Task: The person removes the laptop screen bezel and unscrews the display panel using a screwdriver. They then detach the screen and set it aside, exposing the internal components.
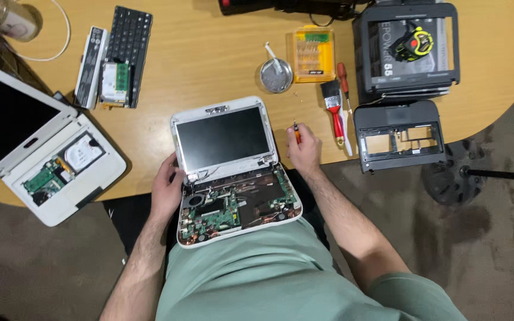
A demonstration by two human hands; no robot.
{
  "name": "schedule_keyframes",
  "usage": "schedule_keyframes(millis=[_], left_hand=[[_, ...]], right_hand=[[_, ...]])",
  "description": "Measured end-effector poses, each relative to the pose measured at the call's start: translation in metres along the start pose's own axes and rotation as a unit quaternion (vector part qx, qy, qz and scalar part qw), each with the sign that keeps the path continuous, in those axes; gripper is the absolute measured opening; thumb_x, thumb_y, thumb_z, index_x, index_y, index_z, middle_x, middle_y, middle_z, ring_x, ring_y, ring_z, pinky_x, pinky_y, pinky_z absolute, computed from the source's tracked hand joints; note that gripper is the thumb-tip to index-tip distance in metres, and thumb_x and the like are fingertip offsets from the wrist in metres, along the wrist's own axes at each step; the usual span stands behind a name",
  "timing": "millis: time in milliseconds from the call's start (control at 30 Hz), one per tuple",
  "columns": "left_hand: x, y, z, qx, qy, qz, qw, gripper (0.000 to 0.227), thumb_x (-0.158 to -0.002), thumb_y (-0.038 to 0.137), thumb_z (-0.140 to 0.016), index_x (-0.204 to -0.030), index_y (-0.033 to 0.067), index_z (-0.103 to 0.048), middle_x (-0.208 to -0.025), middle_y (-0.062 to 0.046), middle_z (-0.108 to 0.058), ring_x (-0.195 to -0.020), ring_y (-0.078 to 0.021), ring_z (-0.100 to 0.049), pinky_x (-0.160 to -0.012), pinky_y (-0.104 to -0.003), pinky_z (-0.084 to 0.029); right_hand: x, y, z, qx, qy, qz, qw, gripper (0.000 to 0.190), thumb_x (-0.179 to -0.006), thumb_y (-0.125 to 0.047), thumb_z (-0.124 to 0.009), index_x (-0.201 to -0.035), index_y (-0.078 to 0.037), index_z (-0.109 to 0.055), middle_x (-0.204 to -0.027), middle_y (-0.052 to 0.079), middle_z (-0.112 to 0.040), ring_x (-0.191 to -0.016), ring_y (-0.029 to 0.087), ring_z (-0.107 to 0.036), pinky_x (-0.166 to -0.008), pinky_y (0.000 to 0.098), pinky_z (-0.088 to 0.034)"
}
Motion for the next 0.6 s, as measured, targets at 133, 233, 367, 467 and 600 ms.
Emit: schedule_keyframes(millis=[133, 233, 367, 467, 600], left_hand=[[0.004, 0.005, 0.003, -0.009, -0.004, 0.009, 1.000, 0.064, -0.118, 0.021, -0.073, -0.181, 0.0277, -0.066, -0.135, -0.013, -0.087, -0.134, -0.0368, -0.080, -0.125, -0.057, -0.056], [0.007, 0.013, 0.004, -0.018, -0.004, 0.006, 1.000, 0.065, -0.117, 0.023, -0.074, -0.181, 0.0306, -0.066, -0.136, -0.012, -0.087, -0.138, -0.0375, -0.080, -0.127, -0.058, -0.055], [0.008, 0.012, 0.006, -0.010, -0.005, 0.014, 1.000, 0.067, -0.118, 0.021, -0.073, -0.184, 0.0309, -0.062, -0.141, -0.017, -0.086, -0.143, -0.0407, -0.079, -0.128, -0.060, -0.055], [0.005, 0.011, 0.008, 0.001, -0.010, 0.006, 1.000, 0.071, -0.120, 0.019, -0.071, -0.188, 0.0294, -0.057, -0.140, -0.021, -0.086, -0.140, -0.0423, -0.080, -0.125, -0.060, -0.056], [0.014, 0.023, 0.008, 0.018, -0.028, 0.007, 0.999, 0.077, -0.119, 0.016, -0.073, -0.191, 0.0278, -0.051, -0.133, -0.018, -0.086, -0.127, -0.0346, -0.082, -0.118, -0.054, -0.060]], right_hand=[[0.004, -0.006, 0.000, -0.011, -0.002, -0.012, 1.000, 0.016, -0.120, -0.018, -0.074, -0.107, -0.012, -0.081, -0.060, 0.009, -0.072, -0.055, 0.034, -0.079, -0.060, 0.0457, -0.061], [0.005, -0.013, 0.002, -0.033, 0.005, -0.010, 0.999, 0.017, -0.120, -0.016, -0.072, -0.107, -0.012, -0.081, -0.062, 0.008, -0.073, -0.053, 0.028, -0.078, -0.060, 0.0425, -0.062], [0.007, -0.014, 0.003, -0.024, -0.003, 0.007, 1.000, 0.020, -0.118, -0.013, -0.069, -0.119, -0.014, -0.089, -0.064, 0.013, -0.071, -0.063, 0.037, -0.082, -0.066, 0.0484, -0.063], [0.005, -0.014, 0.004, -0.048, -0.033, 0.013, 0.998, 0.033, -0.118, -0.006, -0.063, -0.131, -0.013, -0.092, -0.083, 0.016, -0.072, -0.074, 0.038, -0.079, -0.075, 0.0479, -0.063], [0.008, -0.014, 0.015, -0.240, -0.074, -0.077, 0.965, 0.045, -0.114, 0.008, -0.077, -0.157, -0.005, -0.080, -0.107, 0.009, -0.072, -0.068, 0.013, -0.069, -0.065, 0.0273, -0.060]])
Point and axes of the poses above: each hand's wrist, its own x-axis away from the middle knuckle, its own z-axis out of the back of the hand, y = z × x, the point moved 2 cm from there along -x, towards the middle knuckle
